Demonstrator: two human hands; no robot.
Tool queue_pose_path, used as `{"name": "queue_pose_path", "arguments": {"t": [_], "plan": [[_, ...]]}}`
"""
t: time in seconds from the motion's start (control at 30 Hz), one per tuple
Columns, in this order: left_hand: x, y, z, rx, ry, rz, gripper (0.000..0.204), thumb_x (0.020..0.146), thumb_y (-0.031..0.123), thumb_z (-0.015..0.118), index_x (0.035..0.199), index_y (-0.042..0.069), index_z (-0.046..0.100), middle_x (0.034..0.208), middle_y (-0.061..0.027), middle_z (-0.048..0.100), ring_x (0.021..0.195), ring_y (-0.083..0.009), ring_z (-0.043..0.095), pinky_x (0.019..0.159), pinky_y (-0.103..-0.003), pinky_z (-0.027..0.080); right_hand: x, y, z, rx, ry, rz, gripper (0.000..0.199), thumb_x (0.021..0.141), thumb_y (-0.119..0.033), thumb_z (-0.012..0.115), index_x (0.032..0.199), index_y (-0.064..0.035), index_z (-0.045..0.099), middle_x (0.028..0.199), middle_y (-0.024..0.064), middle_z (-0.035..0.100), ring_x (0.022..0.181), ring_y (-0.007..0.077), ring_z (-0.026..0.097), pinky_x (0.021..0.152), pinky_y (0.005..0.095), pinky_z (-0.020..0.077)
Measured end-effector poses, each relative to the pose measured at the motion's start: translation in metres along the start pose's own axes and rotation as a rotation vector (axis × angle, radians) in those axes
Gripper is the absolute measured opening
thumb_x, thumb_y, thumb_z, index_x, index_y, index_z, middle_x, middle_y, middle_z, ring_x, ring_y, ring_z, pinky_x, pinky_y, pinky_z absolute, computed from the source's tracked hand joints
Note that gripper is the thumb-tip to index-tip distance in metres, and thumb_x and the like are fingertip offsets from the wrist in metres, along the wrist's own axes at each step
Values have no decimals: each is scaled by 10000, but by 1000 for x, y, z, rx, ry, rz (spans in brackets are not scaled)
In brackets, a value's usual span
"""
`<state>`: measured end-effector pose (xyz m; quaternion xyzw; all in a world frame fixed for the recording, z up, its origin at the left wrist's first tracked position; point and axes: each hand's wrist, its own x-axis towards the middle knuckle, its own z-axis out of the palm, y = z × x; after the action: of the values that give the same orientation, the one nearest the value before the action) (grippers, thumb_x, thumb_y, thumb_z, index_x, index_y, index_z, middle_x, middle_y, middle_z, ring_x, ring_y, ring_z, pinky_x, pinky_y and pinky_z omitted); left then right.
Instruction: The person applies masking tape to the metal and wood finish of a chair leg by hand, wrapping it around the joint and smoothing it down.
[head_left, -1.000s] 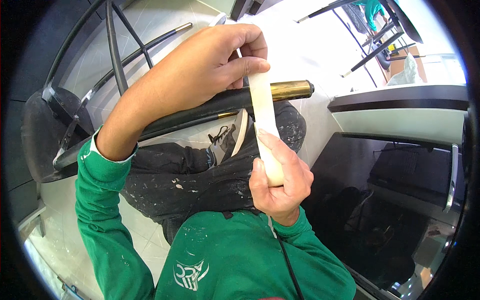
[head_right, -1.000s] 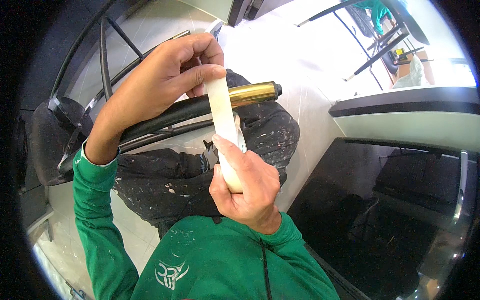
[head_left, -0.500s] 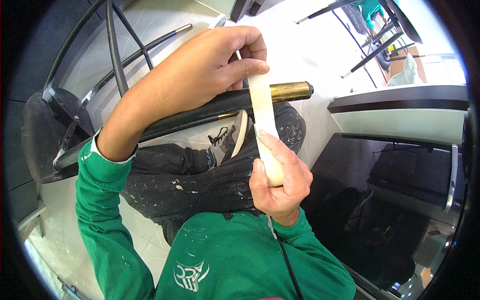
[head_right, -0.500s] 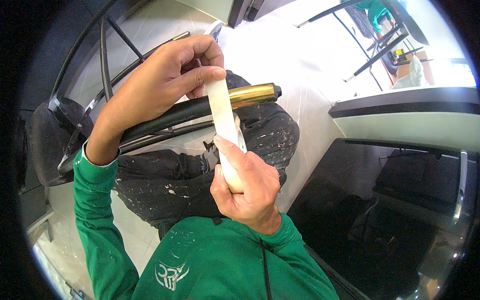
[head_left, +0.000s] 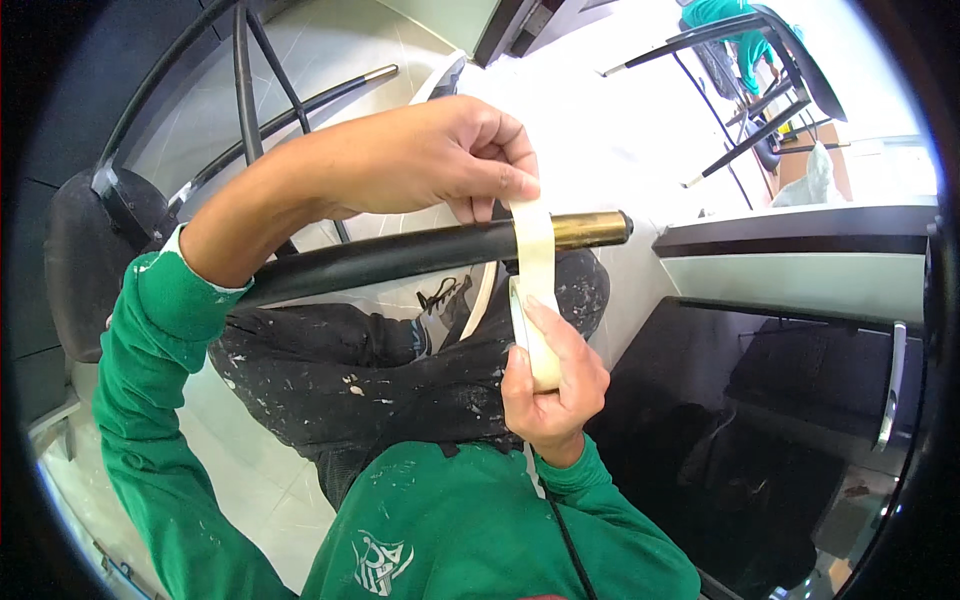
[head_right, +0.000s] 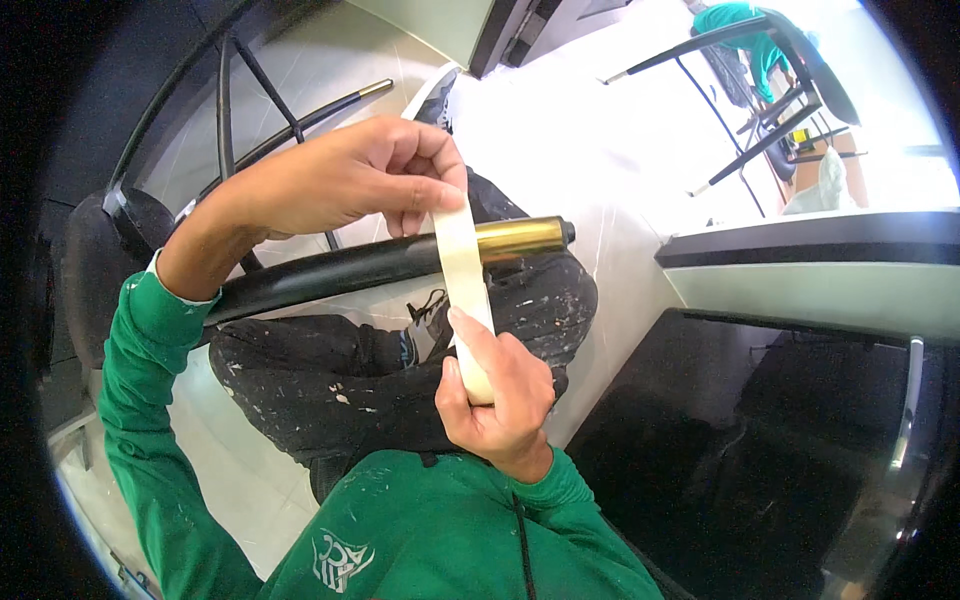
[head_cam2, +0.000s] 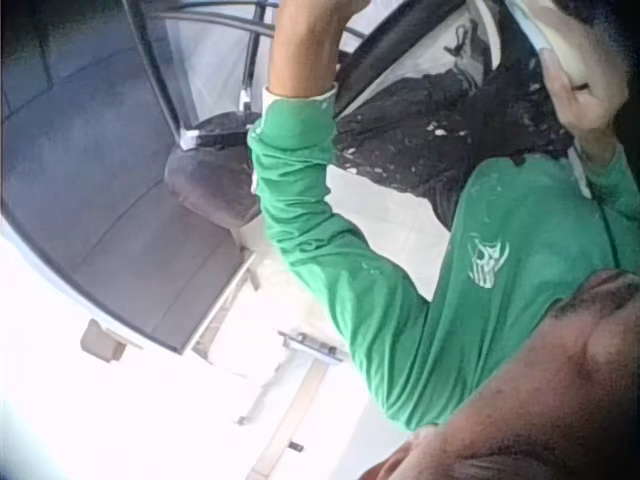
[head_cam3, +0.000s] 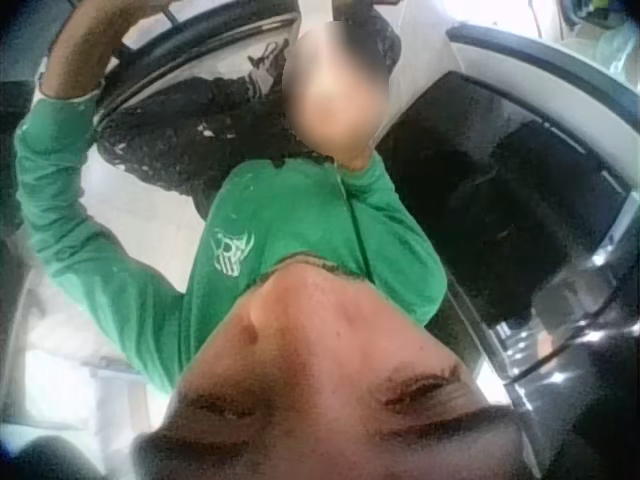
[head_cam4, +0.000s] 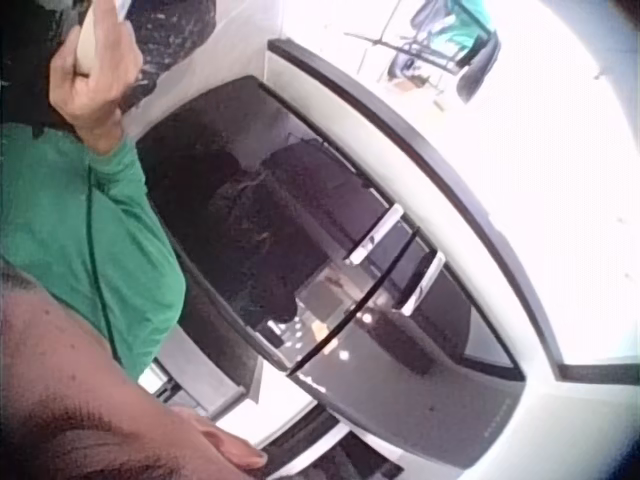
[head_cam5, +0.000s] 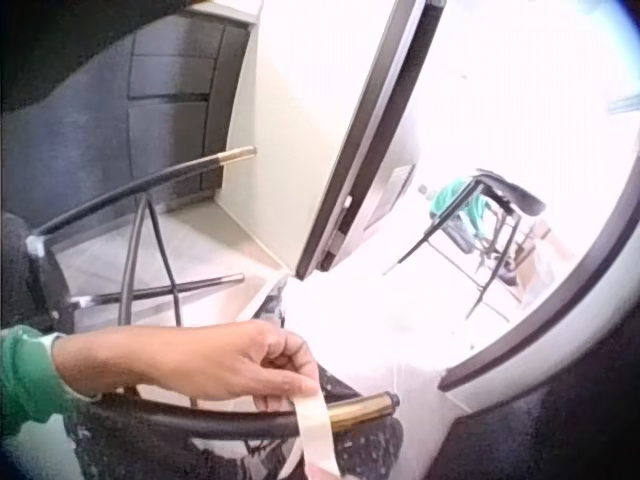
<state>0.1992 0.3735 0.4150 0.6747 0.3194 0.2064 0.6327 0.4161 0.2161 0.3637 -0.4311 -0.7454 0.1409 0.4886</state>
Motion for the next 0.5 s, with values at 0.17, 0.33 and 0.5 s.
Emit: {"name": "queue_pose_path", "arguments": {"t": [0.17,0.33,0.5], "plan": [[6,-9,0,-205,-70,-136,413,998,318,761,1239,-7,676,1011,-33,706,858,-85,632,768,-247,527,-3,8,1,-40,-10,-50,413,782,19,740,1190,75,718,787,170,704,530,243,572,511,354,468],[5,-14,-7,-290,-61,-182,514,1006,446,729,1231,-14,688,1059,-64,733,913,-123,680,800,-283,574,-4,19,0,-33,-44,-74,407,771,-1,745,1173,48,712,752,144,686,517,243,560,491,352,451],[1,-17,-12,-277,-78,-271,480,993,466,744,1102,-1,731,1009,-54,734,882,-112,672,774,-273,575,-5,29,2,16,-81,-91,440,763,2,735,1200,35,688,773,140,701,533,237,576,497,347,464]]}}
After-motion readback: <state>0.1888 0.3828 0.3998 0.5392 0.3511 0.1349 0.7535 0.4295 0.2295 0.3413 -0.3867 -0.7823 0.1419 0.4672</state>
